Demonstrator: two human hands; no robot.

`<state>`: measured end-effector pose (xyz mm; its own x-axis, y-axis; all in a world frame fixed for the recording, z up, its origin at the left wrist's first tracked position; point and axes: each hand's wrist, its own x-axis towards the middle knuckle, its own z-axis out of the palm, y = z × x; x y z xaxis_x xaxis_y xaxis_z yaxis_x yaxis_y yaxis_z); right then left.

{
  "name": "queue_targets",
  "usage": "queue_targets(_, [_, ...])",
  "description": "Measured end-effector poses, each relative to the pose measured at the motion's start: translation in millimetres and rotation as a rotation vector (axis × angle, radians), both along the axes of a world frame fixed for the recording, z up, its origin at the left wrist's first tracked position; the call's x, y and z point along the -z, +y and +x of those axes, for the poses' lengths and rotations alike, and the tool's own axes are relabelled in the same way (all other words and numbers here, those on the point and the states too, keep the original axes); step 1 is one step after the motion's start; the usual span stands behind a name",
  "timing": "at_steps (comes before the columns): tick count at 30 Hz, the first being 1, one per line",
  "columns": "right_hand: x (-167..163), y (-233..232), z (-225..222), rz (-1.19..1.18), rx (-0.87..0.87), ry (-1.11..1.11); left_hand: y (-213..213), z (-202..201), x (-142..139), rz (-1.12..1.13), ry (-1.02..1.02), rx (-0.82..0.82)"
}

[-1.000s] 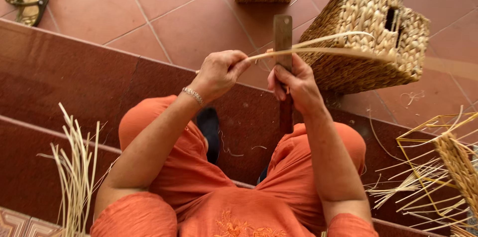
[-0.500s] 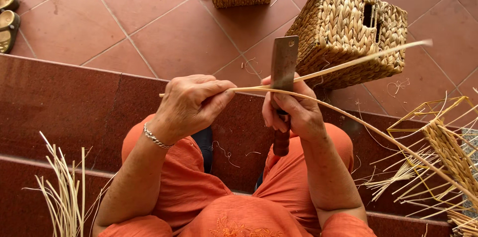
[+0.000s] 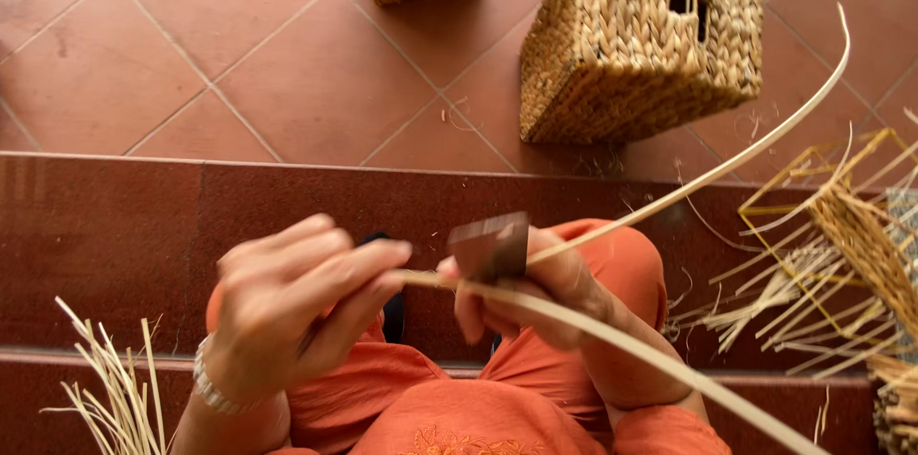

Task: The person sits on the floor and uses a knife to shave thin strips from bamboo rods. They repeatedly hold the rod and draw the knife along its length to produce fine shavings.

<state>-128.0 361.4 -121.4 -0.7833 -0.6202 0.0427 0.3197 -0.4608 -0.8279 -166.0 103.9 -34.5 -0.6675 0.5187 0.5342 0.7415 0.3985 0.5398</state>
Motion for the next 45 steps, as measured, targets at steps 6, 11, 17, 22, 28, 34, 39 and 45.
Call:
queue_targets(6, [-41, 5, 20, 0.046, 0.082, 0.481, -25, 27, 5, -0.145, 0.035, 0.085])
queue_targets(11, [-50, 4, 19, 0.042, 0.244, 0.695, -73, 27, 37, -0.375, 0.116, 0.304])
queue_targets(17, [-51, 6, 37, 0.084, 0.3, 0.718, -81, 25, 68, -0.425, 0.065, 0.363])
queue_targets(22, [-47, 5, 44, 0.113, 0.353, 0.704, -86, 36, 70, -0.419, 0.01, 0.371])
queue_targets(28, [-48, 11, 37, 0.159, 0.373, 0.732, -105, 34, 92, -0.409, -0.005, 0.357])
queue_targets(34, [-52, 20, 17, 0.21, 0.347, 0.767, -92, 29, 85, -0.366, -0.029, 0.306])
queue_targets(39, [-57, 21, 11, 0.318, 0.412, 0.743, -43, 28, 46, -0.238, -0.14, 0.094])
queue_targets(45, [-37, 13, -6, 0.363, 0.58, 0.528, 18, 19, 18, 0.012, -0.241, -0.112])
